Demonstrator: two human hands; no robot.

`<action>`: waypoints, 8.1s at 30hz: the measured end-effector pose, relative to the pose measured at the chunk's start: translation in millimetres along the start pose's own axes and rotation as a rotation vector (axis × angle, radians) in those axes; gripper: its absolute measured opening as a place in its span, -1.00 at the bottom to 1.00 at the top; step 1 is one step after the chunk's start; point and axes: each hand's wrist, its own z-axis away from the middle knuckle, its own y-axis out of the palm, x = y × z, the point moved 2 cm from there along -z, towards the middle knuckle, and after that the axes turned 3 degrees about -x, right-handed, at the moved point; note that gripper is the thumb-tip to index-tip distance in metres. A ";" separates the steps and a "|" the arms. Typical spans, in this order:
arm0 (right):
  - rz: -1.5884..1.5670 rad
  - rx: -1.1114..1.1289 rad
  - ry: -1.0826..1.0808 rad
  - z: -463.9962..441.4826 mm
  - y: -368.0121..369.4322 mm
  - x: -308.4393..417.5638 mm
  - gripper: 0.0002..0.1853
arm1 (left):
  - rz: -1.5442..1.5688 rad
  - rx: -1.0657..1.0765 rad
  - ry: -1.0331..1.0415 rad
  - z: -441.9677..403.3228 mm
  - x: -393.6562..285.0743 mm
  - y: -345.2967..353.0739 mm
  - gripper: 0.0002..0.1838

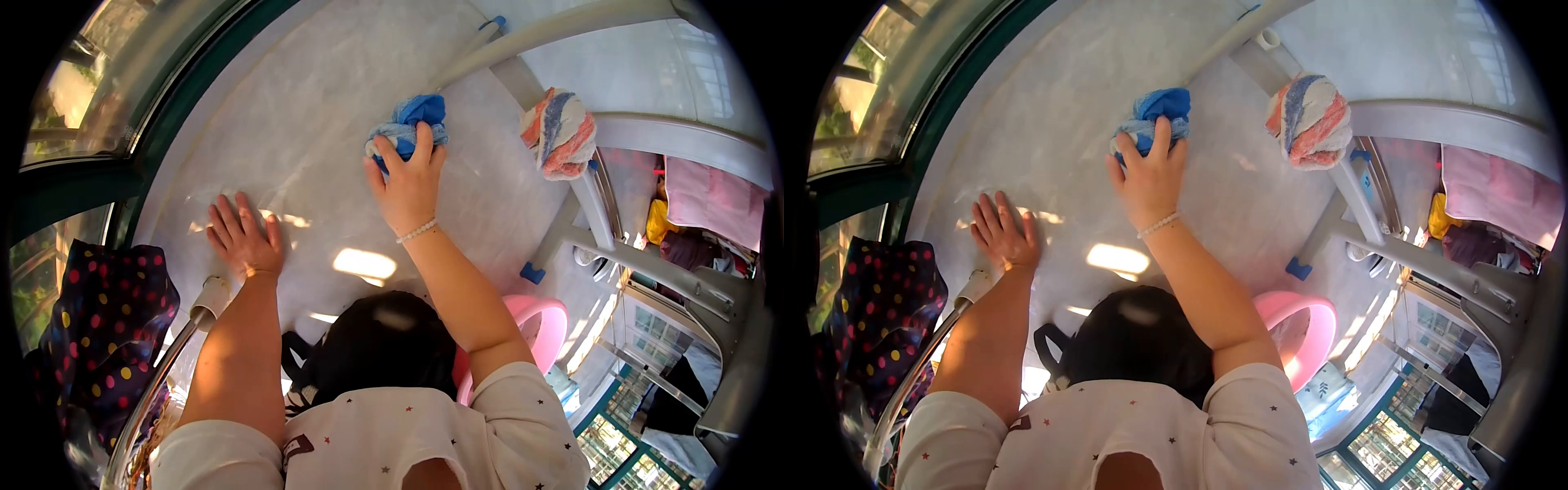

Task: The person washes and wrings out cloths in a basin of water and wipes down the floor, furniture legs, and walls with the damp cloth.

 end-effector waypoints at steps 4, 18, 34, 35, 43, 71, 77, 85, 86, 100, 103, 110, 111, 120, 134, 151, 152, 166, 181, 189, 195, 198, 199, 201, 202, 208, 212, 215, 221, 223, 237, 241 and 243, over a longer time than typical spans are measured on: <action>-0.059 -0.016 0.285 -20.8 24.7 -8.3 -0.77 | -0.010 0.024 -0.012 1.4 -0.8 -0.2 -0.32; -0.882 -0.254 0.650 -100.1 62.3 -178.7 -0.58 | 0.059 0.117 -0.031 -4.2 2.8 -7.6 -0.29; 0.648 -0.129 0.082 -250.1 108.9 -254.8 -0.70 | 0.052 0.082 0.057 -8.2 3.5 -4.0 -0.31; 0.630 -0.053 0.121 -252.9 107.1 -251.7 -0.71 | 0.055 0.091 0.059 -5.7 3.7 -5.5 -0.31; -0.158 0.179 -0.377 -197.6 84.9 -217.4 -0.76 | 0.073 0.097 0.040 -4.4 1.3 -7.9 -0.29; -0.183 0.333 -0.123 -32.0 -31.6 -3.9 -0.72 | -0.019 -0.326 0.148 3.7 3.1 16.6 -0.41; -0.411 -0.434 1.068 80.5 -152.1 -169.0 -0.61 | -0.059 -0.327 0.151 4.3 4.3 17.8 -0.42; 0.614 0.528 0.997 173.5 -156.3 -384.2 -0.34 | -0.069 -0.314 0.143 5.4 5.8 20.7 -0.41; 0.604 0.626 0.951 173.5 -156.7 -391.0 -0.33 | -0.074 -0.288 0.139 5.2 6.8 20.7 -0.40; 1.094 0.613 0.316 84.3 -161.0 -281.7 -0.63 | -0.026 -0.242 0.118 5.1 8.6 25.8 -0.39; 1.262 0.377 0.263 82.3 -140.1 -338.4 -0.61 | -0.024 -0.267 0.136 5.4 7.5 23.1 -0.40; 0.857 0.528 1.128 58.3 -99.0 -427.1 -0.57 | -0.045 -0.215 0.173 4.8 6.8 18.7 -0.40; 0.873 0.506 1.127 56.3 -94.3 -433.4 -0.57 | -0.047 -0.205 0.177 4.6 7.0 17.7 -0.40; 1.039 0.359 0.806 14.3 -97.5 -536.1 -0.59 | -0.029 -0.140 0.235 -0.3 2.5 11.1 -0.41; 1.076 0.519 0.610 3.8 -78.8 -574.3 -0.61 | 0.007 -0.088 0.246 -2.0 -0.9 6.1 -0.40; -0.745 -0.098 0.827 124.4 -198.9 -214.8 -0.52 | -0.010 -0.376 0.127 6.0 10.6 25.9 -0.42; -0.900 -0.196 0.852 132.9 -222.5 -191.0 -0.52 | -0.003 -0.402 0.131 6.5 10.8 28.0 -0.41; -0.794 -0.517 0.831 336.7 -438.2 -85.2 -0.54 | 0.092 0.302 0.038 -9.5 15.2 -3.4 -0.37; -0.312 -0.200 0.454 337.6 -390.6 -63.3 -0.55 | 1.094 0.454 0.221 94.1 -65.7 -159.0 -0.83; -0.350 -0.291 0.530 336.0 -393.8 -56.3 -0.54 | 1.230 0.779 0.459 137.8 -132.7 -248.4 -0.74; -0.312 -0.225 0.564 348.7 -381.2 -69.3 -0.52 | 1.171 0.765 0.773 165.1 -157.2 -270.2 -0.70; 0.051 0.032 0.490 365.3 -371.3 -88.5 -0.37 | 1.185 0.680 0.817 156.3 -153.6 -267.3 -0.72; 0.229 0.091 0.483 369.8 -374.2 -92.7 -0.33 | 1.177 0.665 0.773 151.8 -149.1 -267.6 -0.74; 0.107 0.002 0.655 344.1 -396.5 -95.6 -0.34 | 1.229 0.633 0.674 139.0 -142.3 -252.2 -0.77; 0.135 -0.079 0.679 338.9 -401.4 -112.3 -0.41 | 1.206 0.666 0.590 131.3 -137.8 -253.1 -0.78; 0.488 -0.093 0.742 242.6 -480.4 -141.3 -0.60 | 1.308 0.655 0.471 72.0 -124.0 -270.2 -0.83; 0.174 -0.260 0.797 187.8 -521.6 -180.9 -0.61 | 1.484 0.538 0.377 29.4 -119.6 -285.3 -0.84; 0.164 -0.141 0.826 174.7 -519.3 -188.8 -0.64 | 1.559 0.548 0.234 24.6 -116.6 -275.6 -0.84; 0.256 0.422 0.646 318.5 -388.9 -193.0 -0.70 | 1.442 1.048 0.413 100.4 -129.4 -241.1 -0.68; 0.208 0.522 0.785 364.5 -351.3 -172.6 -0.59 | 1.336 1.207 0.552 129.8 -148.8 -249.2 -0.57; -0.233 -0.125 1.005 384.5 -314.7 -108.4 -0.89 | 0.988 1.811 -0.011 289.4 -299.2 -213.7 -0.14; -0.550 -0.418 0.714 348.5 -382.4 -74.2 -0.78 | 1.142 1.902 0.470 298.2 -319.2 -183.3 -0.31; -0.690 -0.538 0.749 339.5 -403.0 -65.8 -0.77 | 1.368 1.712 0.905 308.7 -324.9 -152.4 -0.41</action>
